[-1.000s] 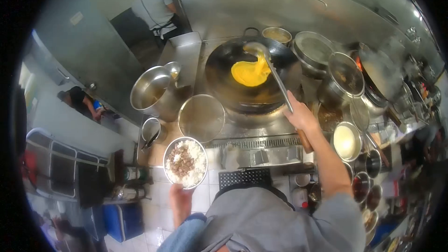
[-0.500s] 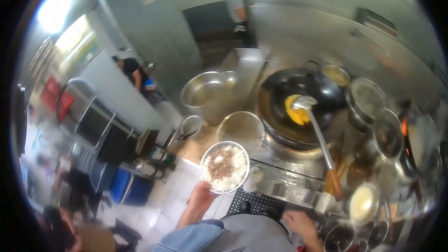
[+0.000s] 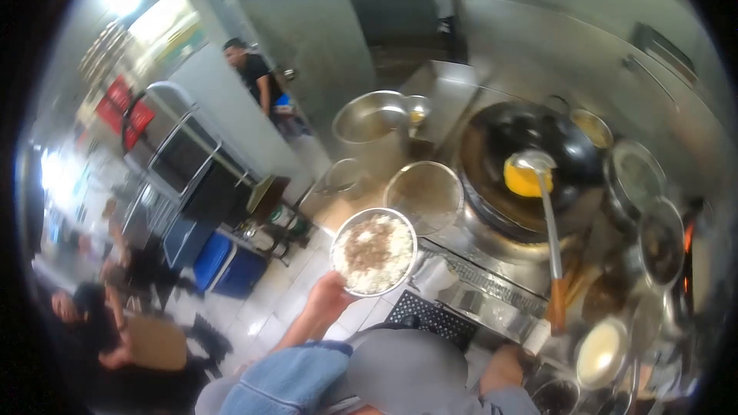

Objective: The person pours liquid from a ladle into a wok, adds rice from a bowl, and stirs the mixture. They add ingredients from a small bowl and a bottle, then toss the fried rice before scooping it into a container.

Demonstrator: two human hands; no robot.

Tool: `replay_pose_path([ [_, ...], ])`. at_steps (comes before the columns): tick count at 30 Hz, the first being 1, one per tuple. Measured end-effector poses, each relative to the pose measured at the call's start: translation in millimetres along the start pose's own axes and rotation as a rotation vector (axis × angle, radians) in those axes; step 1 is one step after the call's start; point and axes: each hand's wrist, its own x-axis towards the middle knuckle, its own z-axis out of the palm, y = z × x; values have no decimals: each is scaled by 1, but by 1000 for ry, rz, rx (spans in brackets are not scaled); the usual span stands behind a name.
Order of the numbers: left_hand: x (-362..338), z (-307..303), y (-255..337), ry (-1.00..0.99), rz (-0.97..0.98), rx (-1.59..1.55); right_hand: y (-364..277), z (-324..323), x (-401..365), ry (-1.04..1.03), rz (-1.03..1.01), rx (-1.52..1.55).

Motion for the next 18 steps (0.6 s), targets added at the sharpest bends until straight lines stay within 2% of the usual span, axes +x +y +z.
replay_pose_path([
  [6, 8, -7, 4, -85, -48, 15, -2, 5, -19, 19, 24, -161],
  [18, -6, 8, 15, -96, -68, 62, -9, 17, -35, 22, 16, -277],
])
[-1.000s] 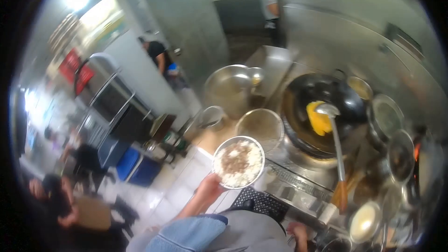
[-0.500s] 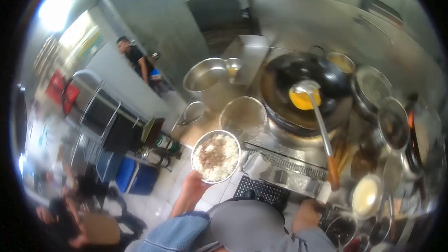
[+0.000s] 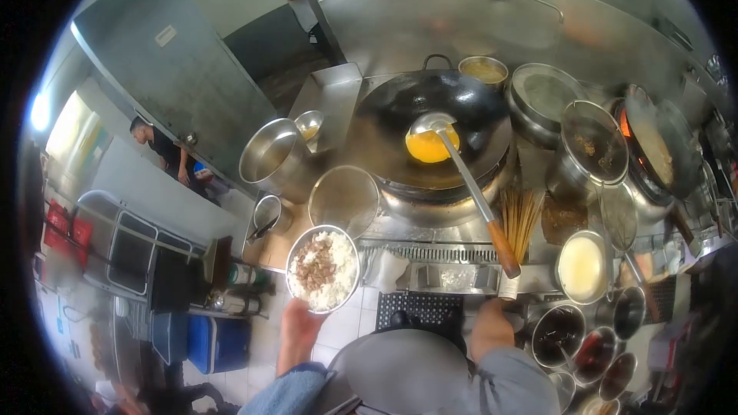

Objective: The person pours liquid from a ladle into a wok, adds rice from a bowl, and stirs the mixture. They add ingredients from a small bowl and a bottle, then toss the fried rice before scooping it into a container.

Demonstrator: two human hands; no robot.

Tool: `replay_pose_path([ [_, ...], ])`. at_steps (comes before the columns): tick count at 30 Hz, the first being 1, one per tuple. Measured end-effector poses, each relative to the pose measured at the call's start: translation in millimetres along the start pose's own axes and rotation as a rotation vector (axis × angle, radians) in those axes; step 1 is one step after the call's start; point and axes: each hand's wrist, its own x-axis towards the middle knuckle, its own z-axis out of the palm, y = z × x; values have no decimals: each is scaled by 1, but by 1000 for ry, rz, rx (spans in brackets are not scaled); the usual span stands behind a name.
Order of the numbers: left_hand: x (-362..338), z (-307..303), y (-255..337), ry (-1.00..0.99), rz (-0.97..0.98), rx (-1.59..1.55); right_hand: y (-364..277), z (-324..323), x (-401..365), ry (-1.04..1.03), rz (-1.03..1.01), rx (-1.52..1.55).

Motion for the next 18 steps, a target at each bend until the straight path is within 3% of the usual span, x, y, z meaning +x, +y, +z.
replay_pose_path([
  [6, -1, -2, 2, 1, -3, 10, 12, 4, 1, -52, -15, -115],
  [9, 4, -6, -1, 2, -5, -15, 29, 24, -12, -302, -232, -377],
  [11, 9, -14, -3, -5, -6, -4, -49, -35, -206, -560, -581, -184],
  [13, 13, -21, -5, -33, -17, 0, -120, -94, -319, -696, -768, 208],
  [14, 17, -26, -5, -42, -10, 1, -141, -118, -344, -499, -870, 239],
  [15, 23, -31, -6, -57, -5, 4, -155, -137, -342, -65, -1216, 82],
  [16, 29, -34, -7, -78, -1, 5, -194, -163, -368, 137, -1092, 92],
  [17, 34, -37, -6, -104, 0, 9, -218, -174, -350, 562, -1403, -175],
  [18, 35, -38, -5, -120, -6, 21, -225, -174, -333, 742, -1339, -476],
])
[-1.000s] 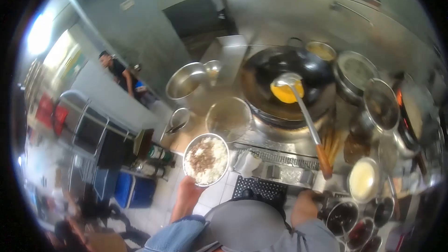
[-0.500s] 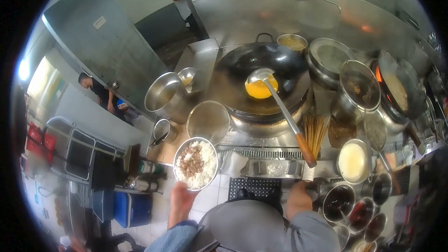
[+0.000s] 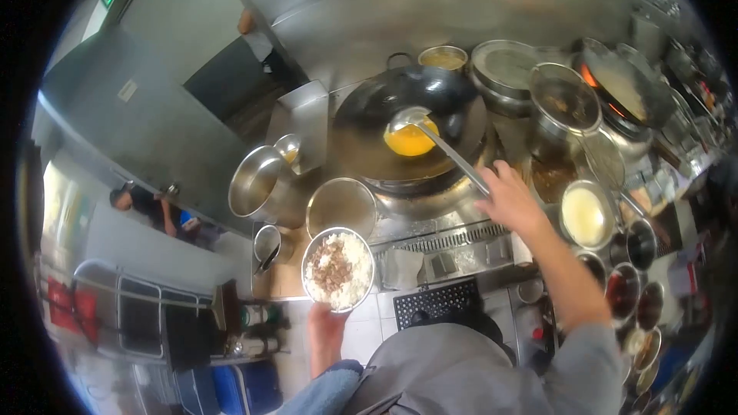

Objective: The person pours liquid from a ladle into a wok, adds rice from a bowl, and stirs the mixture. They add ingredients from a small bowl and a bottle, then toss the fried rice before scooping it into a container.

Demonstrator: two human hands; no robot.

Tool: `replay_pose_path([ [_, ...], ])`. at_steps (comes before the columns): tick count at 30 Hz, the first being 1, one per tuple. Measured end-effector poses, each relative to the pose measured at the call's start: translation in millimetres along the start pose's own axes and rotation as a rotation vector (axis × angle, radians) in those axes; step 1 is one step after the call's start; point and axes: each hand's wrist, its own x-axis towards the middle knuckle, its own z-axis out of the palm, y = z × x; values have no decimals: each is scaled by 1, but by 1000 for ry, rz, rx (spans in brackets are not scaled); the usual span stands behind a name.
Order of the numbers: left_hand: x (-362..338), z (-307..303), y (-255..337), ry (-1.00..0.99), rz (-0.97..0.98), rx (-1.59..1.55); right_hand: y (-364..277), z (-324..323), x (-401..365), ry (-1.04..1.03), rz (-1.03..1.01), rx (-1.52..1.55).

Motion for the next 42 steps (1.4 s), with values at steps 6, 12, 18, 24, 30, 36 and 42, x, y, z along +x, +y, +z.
replay_pose_path([
  [6, 21, -12, -3, -105, -32, -47, -48, 34, 38, -503, 484, 649],
  [12, 33, -15, 4, -104, -46, -19, -53, -5, -2, -541, 510, 929],
  [18, 31, -13, 14, -104, -70, 17, -53, 45, 4, -405, 612, 1041],
  [24, 23, -10, 3, -74, -36, -12, -28, 43, 1, -369, 552, 855],
  [30, 11, 7, -4, -24, 13, -36, -4, 21, 3, -565, 621, 1358],
  [36, 3, 13, -18, 43, 21, -61, -22, 73, 37, -402, 369, 436],
  [42, -4, 23, -10, 93, 94, -19, -2, -1, 13, -607, 474, 1001],
])
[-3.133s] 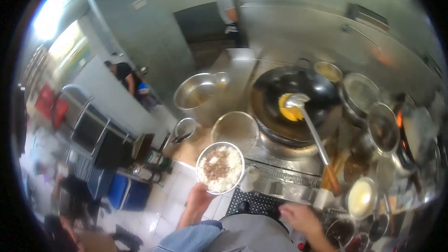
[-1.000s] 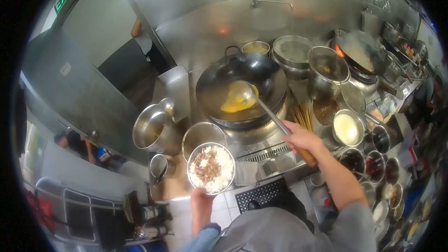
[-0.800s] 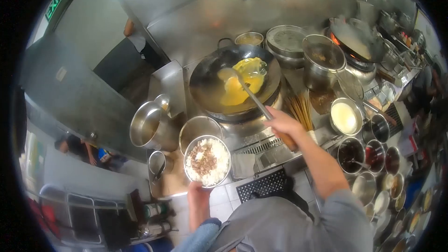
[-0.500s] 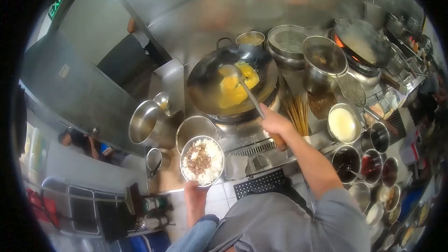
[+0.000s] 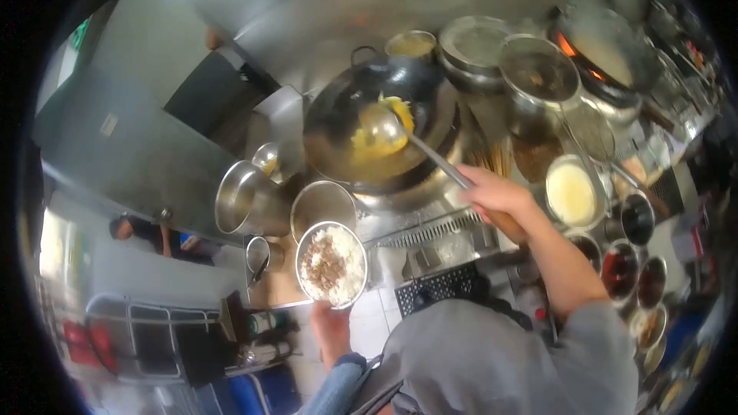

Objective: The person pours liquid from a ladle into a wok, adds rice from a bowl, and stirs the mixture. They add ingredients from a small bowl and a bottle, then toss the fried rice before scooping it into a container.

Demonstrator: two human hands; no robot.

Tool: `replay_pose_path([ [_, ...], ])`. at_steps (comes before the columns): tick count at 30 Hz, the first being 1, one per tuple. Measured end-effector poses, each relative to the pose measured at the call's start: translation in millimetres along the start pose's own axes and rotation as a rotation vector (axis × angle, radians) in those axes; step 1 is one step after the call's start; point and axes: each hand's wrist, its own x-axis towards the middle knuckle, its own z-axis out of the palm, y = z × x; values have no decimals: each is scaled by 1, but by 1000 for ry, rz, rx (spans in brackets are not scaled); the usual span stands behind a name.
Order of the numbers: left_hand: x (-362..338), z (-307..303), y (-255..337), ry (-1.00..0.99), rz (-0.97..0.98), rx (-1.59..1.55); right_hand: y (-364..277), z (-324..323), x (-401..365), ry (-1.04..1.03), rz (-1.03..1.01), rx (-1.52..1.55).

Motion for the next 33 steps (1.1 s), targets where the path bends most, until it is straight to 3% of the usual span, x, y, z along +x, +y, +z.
replay_pose_path([
  [2, 10, -12, -2, -31, -18, 43, 10, 28, 24, 282, 93, -405],
  [3, 12, -10, 0, -80, -35, 12, 22, 39, 51, 347, 3, -538],
  [5, 13, -4, 5, -67, -32, 30, 25, 47, 52, 299, -24, -620],
  [8, 23, -31, 3, -107, -9, 128, 41, 10, -13, -173, -56, 148],
  [9, 29, -34, 0, -125, 20, 151, 45, 2, -29, -189, -22, 193],
  [12, 35, -44, 1, -122, -45, 61, 13, 43, -17, 253, 75, -510],
  [13, 38, -43, 2, -157, -69, 1, 30, 59, 17, 333, 107, -624],
  [15, 49, -41, 6, -213, -108, 20, 74, 65, 52, 448, -156, -601],
  [16, 52, -42, 9, -233, -127, 36, 63, 72, 51, 494, -288, -580],
  [18, 52, -41, 8, -228, -128, -4, 37, 46, -24, 39, -20, 142],
  [19, 49, -38, 8, -227, -123, -5, 29, 35, -46, -117, 5, 342],
  [21, 54, -41, 4, -195, -117, 3, 7, 41, -57, 123, 83, 67],
  [24, 46, -32, 7, -125, -81, -5, 26, 64, 17, 411, 36, -539],
  [25, 44, -29, 7, -120, -79, 8, 27, 70, 34, 421, 15, -561],
  [28, 42, -31, 9, -117, -78, 28, 23, 52, -8, 34, 13, 342],
  [29, 36, -26, 12, -127, -59, 33, 20, 42, -31, -70, 9, 473],
  [32, 28, -15, 14, -115, -22, 36, 12, 38, -40, 114, 45, -23],
  [33, 28, -15, 13, -107, -22, 34, 23, 48, -14, 283, -43, -340],
])
